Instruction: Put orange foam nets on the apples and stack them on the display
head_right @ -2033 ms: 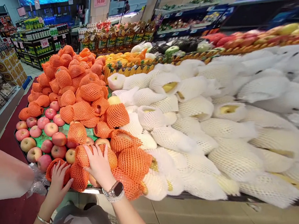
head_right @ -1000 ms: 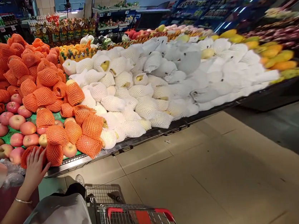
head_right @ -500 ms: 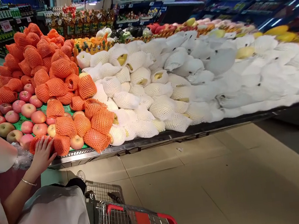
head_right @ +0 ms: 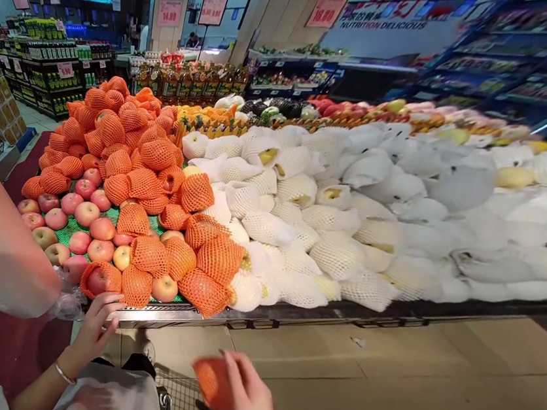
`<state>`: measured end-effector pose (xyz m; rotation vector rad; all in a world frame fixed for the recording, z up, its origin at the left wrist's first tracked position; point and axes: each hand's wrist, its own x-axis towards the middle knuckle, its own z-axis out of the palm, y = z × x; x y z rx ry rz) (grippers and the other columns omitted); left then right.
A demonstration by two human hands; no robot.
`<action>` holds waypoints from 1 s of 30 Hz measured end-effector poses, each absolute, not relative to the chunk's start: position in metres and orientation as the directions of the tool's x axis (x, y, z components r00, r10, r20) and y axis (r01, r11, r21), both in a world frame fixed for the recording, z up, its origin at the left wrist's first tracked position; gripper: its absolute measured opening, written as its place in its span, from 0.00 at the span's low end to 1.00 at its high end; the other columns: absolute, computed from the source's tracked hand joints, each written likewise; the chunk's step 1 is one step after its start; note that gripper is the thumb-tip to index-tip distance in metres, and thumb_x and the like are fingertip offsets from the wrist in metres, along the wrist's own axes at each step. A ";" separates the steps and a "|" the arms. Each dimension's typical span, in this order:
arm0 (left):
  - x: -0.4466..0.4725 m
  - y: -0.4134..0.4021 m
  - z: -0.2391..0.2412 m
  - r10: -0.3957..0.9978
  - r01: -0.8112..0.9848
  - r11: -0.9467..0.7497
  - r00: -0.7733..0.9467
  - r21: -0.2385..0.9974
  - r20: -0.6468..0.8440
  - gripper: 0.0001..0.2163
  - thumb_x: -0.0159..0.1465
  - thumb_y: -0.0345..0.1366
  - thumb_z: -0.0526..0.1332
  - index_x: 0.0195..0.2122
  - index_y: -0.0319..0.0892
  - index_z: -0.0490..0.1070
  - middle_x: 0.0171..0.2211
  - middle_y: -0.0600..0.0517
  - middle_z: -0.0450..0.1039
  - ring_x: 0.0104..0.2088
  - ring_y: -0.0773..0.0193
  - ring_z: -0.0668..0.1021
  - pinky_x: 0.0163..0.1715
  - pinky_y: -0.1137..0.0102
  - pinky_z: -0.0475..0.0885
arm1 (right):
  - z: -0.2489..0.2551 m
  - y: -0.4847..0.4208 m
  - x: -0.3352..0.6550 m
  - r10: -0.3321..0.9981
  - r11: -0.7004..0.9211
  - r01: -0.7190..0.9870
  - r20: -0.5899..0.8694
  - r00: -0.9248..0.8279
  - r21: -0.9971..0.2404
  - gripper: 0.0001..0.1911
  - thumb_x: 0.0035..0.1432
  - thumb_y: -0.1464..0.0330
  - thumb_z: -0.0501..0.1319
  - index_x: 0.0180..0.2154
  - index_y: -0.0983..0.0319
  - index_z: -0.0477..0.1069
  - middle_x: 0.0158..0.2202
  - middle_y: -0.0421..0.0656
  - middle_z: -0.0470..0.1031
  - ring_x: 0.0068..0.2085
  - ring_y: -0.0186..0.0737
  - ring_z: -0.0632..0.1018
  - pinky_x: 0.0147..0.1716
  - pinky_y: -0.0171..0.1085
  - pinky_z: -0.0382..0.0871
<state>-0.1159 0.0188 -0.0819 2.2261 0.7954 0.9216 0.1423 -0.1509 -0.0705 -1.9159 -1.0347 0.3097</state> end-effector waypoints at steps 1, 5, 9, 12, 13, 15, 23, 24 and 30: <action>-0.116 0.015 -0.079 0.695 0.236 -0.615 0.613 0.752 0.376 0.15 0.71 0.34 0.51 0.55 0.46 0.71 0.55 0.44 0.73 0.58 0.54 0.73 0.60 0.56 0.69 | -0.062 -0.133 0.131 0.789 -0.155 0.476 0.182 0.587 -0.865 0.24 0.63 0.46 0.57 0.32 0.60 0.77 0.31 0.45 0.80 0.30 0.44 0.79 0.25 0.37 0.73; -0.120 0.006 -0.074 0.739 0.044 -0.429 0.592 0.902 0.322 0.17 0.70 0.41 0.55 0.59 0.47 0.68 0.59 0.43 0.71 0.60 0.52 0.72 0.60 0.57 0.70 | -0.026 -0.078 0.066 0.865 0.248 0.294 0.347 0.362 -0.923 0.17 0.66 0.56 0.57 0.33 0.58 0.77 0.27 0.43 0.77 0.27 0.40 0.77 0.26 0.36 0.74; -0.127 0.006 -0.081 0.866 -0.074 -0.198 0.453 0.977 0.210 0.15 0.67 0.44 0.58 0.51 0.45 0.73 0.48 0.45 0.77 0.49 0.53 0.78 0.50 0.61 0.75 | -0.026 -0.055 0.028 0.858 0.398 0.235 0.451 0.245 -0.886 0.09 0.67 0.64 0.57 0.42 0.54 0.75 0.40 0.43 0.78 0.45 0.42 0.79 0.46 0.41 0.76; -0.130 0.013 -0.087 0.956 -0.084 -0.109 0.263 0.990 0.128 0.12 0.65 0.45 0.59 0.43 0.44 0.72 0.40 0.47 0.77 0.43 0.55 0.78 0.43 0.63 0.76 | -0.047 -0.046 0.023 0.841 0.400 0.144 0.425 0.334 -0.905 0.17 0.69 0.65 0.52 0.58 0.51 0.65 0.58 0.48 0.70 0.53 0.45 0.77 0.50 0.47 0.75; -0.130 0.017 -0.088 0.978 -0.061 -0.111 0.171 0.992 0.120 0.11 0.64 0.44 0.59 0.41 0.44 0.71 0.39 0.48 0.76 0.41 0.56 0.78 0.42 0.64 0.75 | -0.053 -0.045 0.023 0.807 0.395 0.149 0.420 0.415 -0.907 0.20 0.69 0.64 0.52 0.60 0.52 0.61 0.61 0.51 0.66 0.54 0.47 0.77 0.50 0.49 0.74; -0.129 0.023 -0.084 0.988 0.022 -0.152 0.008 0.988 0.152 0.07 0.63 0.42 0.58 0.39 0.45 0.68 0.36 0.50 0.72 0.39 0.58 0.76 0.40 0.64 0.74 | -0.062 -0.045 0.022 0.658 0.358 0.258 0.438 0.613 -0.897 0.18 0.68 0.65 0.54 0.58 0.54 0.62 0.60 0.52 0.65 0.53 0.48 0.76 0.49 0.50 0.74; -0.103 0.034 -0.053 0.897 0.163 -0.440 0.029 0.883 0.441 0.10 0.57 0.29 0.57 0.40 0.47 0.61 0.40 0.51 0.67 0.44 0.58 0.73 0.47 0.63 0.72 | -0.050 -0.054 0.000 0.857 0.265 0.460 0.426 0.291 -0.847 0.12 0.69 0.66 0.53 0.47 0.59 0.73 0.30 0.42 0.75 0.29 0.39 0.76 0.28 0.36 0.70; -0.101 0.033 -0.053 0.861 0.194 -0.506 0.055 0.841 0.505 0.11 0.57 0.27 0.57 0.40 0.47 0.61 0.40 0.51 0.67 0.44 0.58 0.73 0.48 0.62 0.72 | -0.051 -0.051 0.000 0.877 0.208 0.445 0.367 0.310 -0.871 0.13 0.69 0.63 0.52 0.44 0.61 0.73 0.28 0.42 0.74 0.28 0.39 0.75 0.27 0.36 0.69; -0.096 0.025 -0.067 0.595 0.243 -0.803 0.269 0.545 0.757 0.16 0.62 0.26 0.57 0.50 0.46 0.63 0.37 0.53 0.69 0.43 0.57 0.75 0.49 0.55 0.74 | -0.058 -0.032 0.012 0.867 0.138 -0.086 0.078 0.493 -0.987 0.23 0.62 0.53 0.61 0.22 0.59 0.59 0.16 0.32 0.58 0.18 0.30 0.60 0.19 0.30 0.57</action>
